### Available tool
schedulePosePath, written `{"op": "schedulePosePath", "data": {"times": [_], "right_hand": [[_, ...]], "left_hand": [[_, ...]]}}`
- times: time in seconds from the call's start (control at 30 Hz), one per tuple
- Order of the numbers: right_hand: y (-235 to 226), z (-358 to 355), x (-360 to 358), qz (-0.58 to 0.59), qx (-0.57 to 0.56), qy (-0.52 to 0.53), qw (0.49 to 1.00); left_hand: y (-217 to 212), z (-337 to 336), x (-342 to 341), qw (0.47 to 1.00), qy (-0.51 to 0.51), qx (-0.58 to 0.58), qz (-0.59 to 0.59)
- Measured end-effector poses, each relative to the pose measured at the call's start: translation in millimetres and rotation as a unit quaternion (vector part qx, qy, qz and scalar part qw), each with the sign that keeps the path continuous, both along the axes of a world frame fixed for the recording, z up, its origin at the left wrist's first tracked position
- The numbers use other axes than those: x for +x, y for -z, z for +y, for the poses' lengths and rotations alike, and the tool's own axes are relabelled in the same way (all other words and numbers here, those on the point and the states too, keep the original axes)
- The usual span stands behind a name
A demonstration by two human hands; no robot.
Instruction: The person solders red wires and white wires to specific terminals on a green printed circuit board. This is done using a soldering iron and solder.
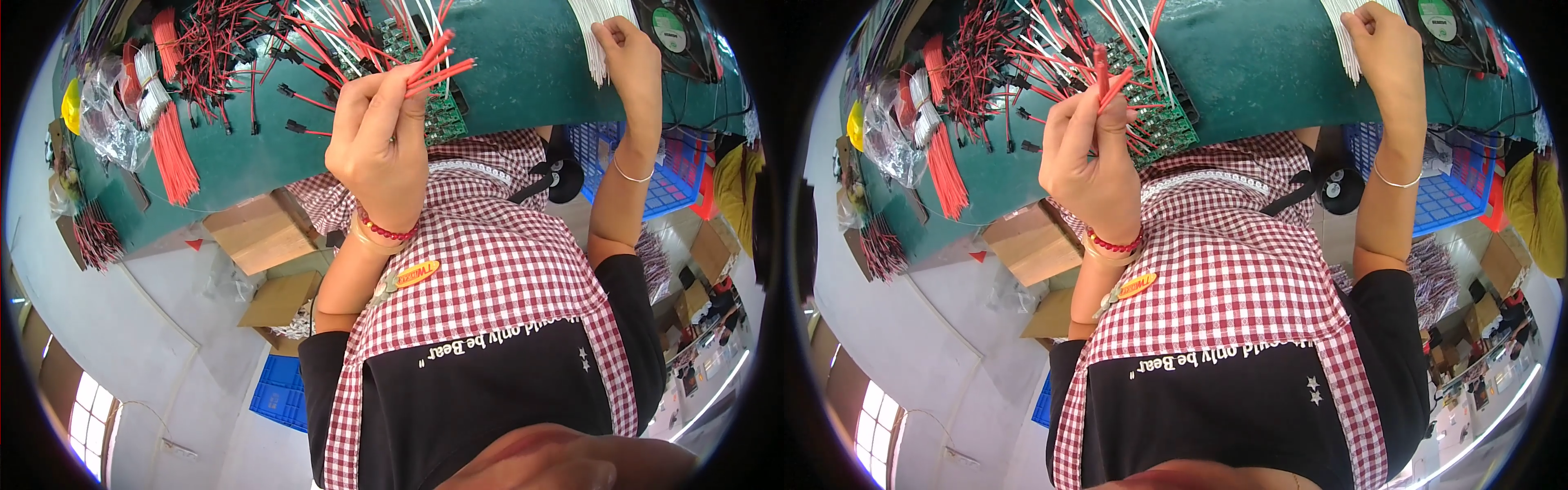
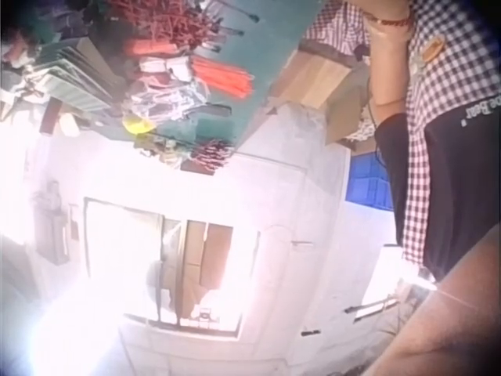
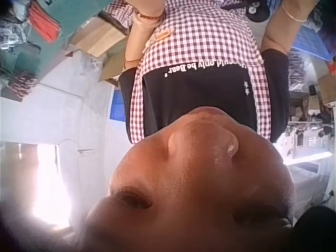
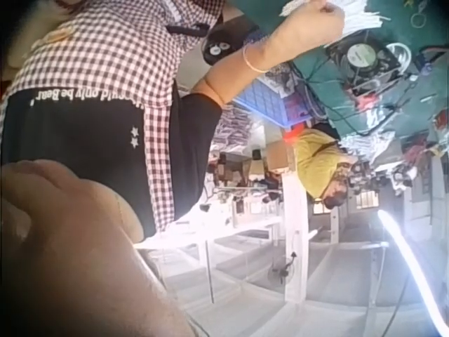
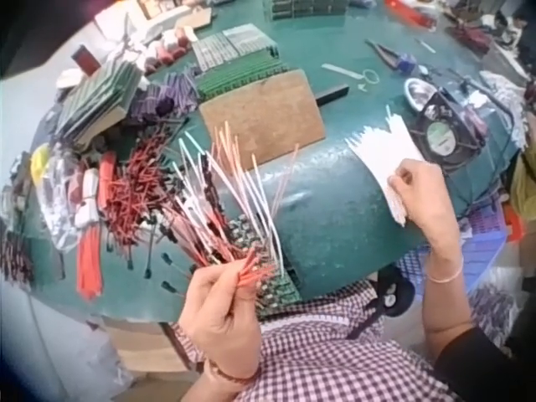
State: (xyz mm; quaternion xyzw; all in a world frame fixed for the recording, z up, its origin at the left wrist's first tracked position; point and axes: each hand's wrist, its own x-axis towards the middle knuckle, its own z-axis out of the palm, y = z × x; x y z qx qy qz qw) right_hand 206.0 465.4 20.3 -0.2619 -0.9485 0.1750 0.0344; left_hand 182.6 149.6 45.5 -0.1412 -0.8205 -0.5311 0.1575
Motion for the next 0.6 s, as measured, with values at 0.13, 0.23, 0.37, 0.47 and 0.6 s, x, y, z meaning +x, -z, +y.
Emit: {"op": "schedulePosePath", "data": {"times": [0.13,0.23,0.37,0.47,0.6], "right_hand": [[-6,7,12,0.037,-0.171,0.053,0.983],[-16,6,19,0.126,-0.321,-0.004,0.938],[-3,11,15,0.112,-0.358,0.000,0.927],[10,15,6,0.054,-0.309,0.009,0.949],[13,13,3,0.005,-0.200,0.031,0.979]], "left_hand": [[-1,-1,2,0.999,0.008,-0.038,0.021],[-4,-1,3,0.999,0.008,-0.044,0.010],[-2,0,2,0.999,0.009,-0.044,0.010],[0,-1,2,0.999,0.011,-0.051,0.008],[1,1,2,0.999,0.011,-0.049,0.007]]}}
